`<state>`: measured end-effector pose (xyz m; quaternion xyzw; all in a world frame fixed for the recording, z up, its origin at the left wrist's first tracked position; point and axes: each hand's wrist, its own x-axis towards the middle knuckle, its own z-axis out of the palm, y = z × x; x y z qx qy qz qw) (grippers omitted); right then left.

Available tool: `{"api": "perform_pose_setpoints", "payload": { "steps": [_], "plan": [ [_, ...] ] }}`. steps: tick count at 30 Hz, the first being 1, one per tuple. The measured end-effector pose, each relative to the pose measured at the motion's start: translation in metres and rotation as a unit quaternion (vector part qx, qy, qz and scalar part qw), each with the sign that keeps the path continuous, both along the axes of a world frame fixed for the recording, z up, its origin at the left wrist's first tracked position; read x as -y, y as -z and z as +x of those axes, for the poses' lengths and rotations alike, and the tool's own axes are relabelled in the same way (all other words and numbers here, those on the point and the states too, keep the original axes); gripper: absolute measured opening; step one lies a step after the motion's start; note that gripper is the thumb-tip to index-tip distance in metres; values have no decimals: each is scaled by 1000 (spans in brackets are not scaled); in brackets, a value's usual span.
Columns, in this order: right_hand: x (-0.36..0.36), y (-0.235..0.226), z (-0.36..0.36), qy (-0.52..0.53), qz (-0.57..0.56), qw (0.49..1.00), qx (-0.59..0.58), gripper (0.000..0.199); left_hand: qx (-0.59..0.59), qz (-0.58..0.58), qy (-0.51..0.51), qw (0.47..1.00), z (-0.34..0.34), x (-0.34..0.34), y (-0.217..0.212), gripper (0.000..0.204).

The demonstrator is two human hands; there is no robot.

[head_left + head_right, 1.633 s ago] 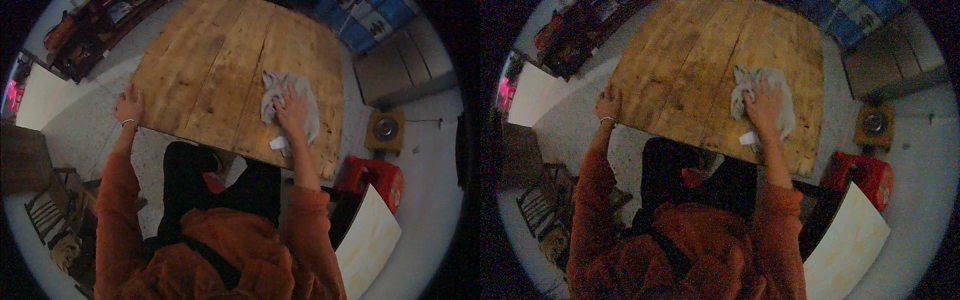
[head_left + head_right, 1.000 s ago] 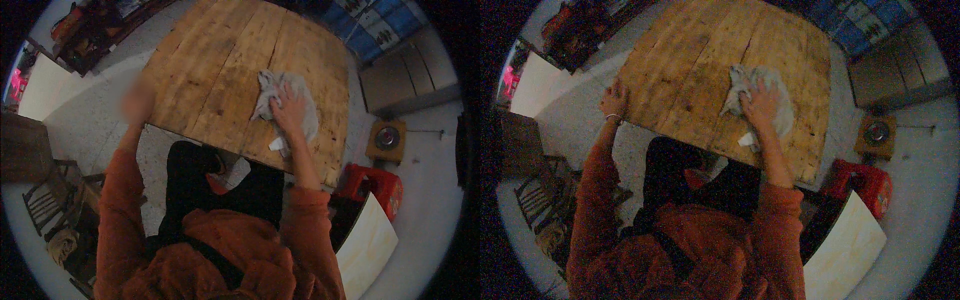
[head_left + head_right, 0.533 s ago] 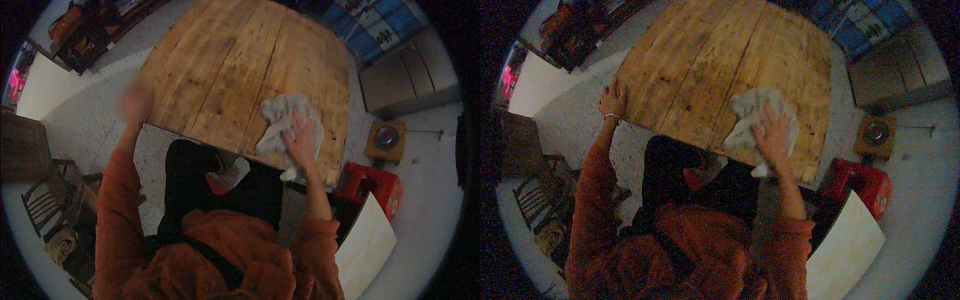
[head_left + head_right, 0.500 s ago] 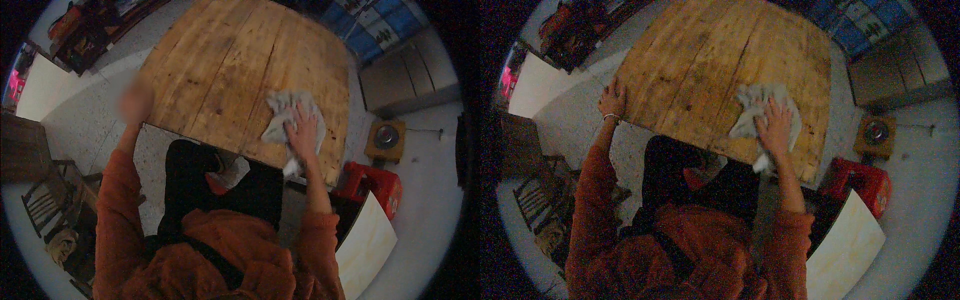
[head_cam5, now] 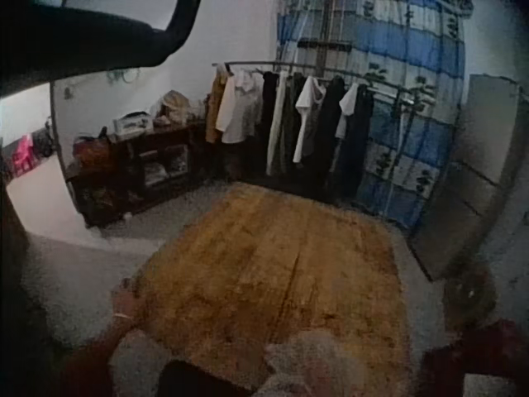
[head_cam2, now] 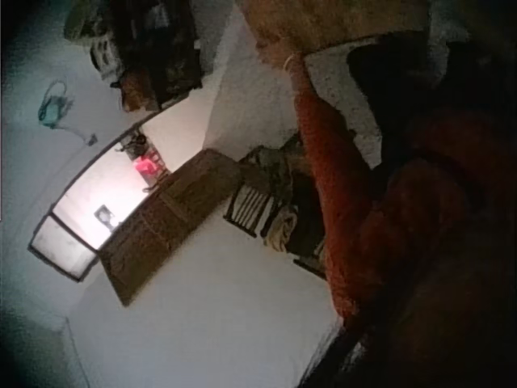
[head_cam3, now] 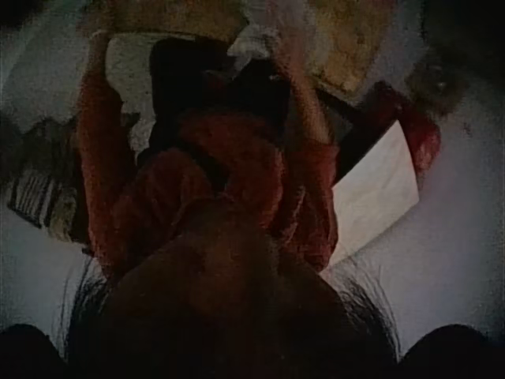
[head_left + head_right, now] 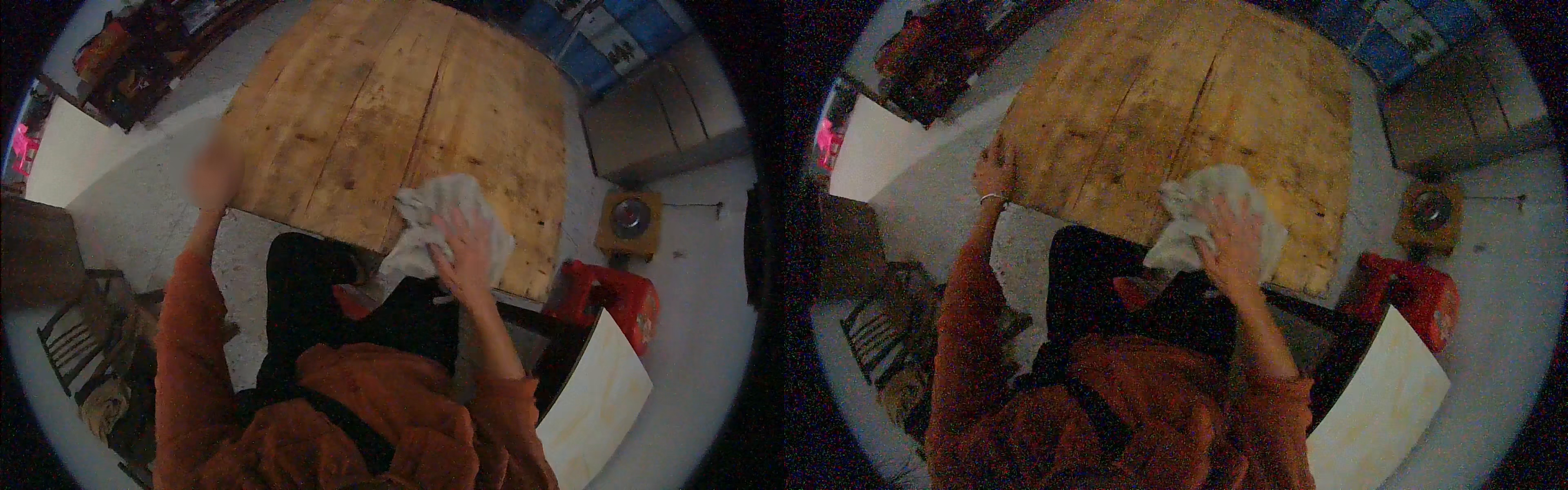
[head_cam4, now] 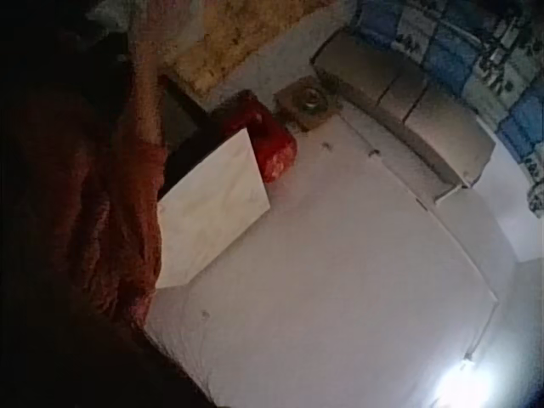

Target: The person wipes a large wooden board with a cloth, then moves to wipe a light-colored tabletop. The person uses a cloth to clean both surfaces in a repetitive wiping motion.

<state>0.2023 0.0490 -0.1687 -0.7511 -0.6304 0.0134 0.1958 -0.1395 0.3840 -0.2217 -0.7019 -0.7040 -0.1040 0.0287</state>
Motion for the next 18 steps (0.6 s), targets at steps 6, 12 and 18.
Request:
{"api": "perform_pose_setpoints", "payload": {
  "steps": [6,12,18],
  "plan": [
    [54,30,107,232,25,969,85,52,-30,32,10,999,-18,-6,15,61],
    [-61,59,191,273,-49,941,193,53,-56,21,1,998,-6,-17,26,61],
    [-160,36,26,27,25,996,82,53,-20,34,-2,999,14,6,-2,55]
  ]
}}
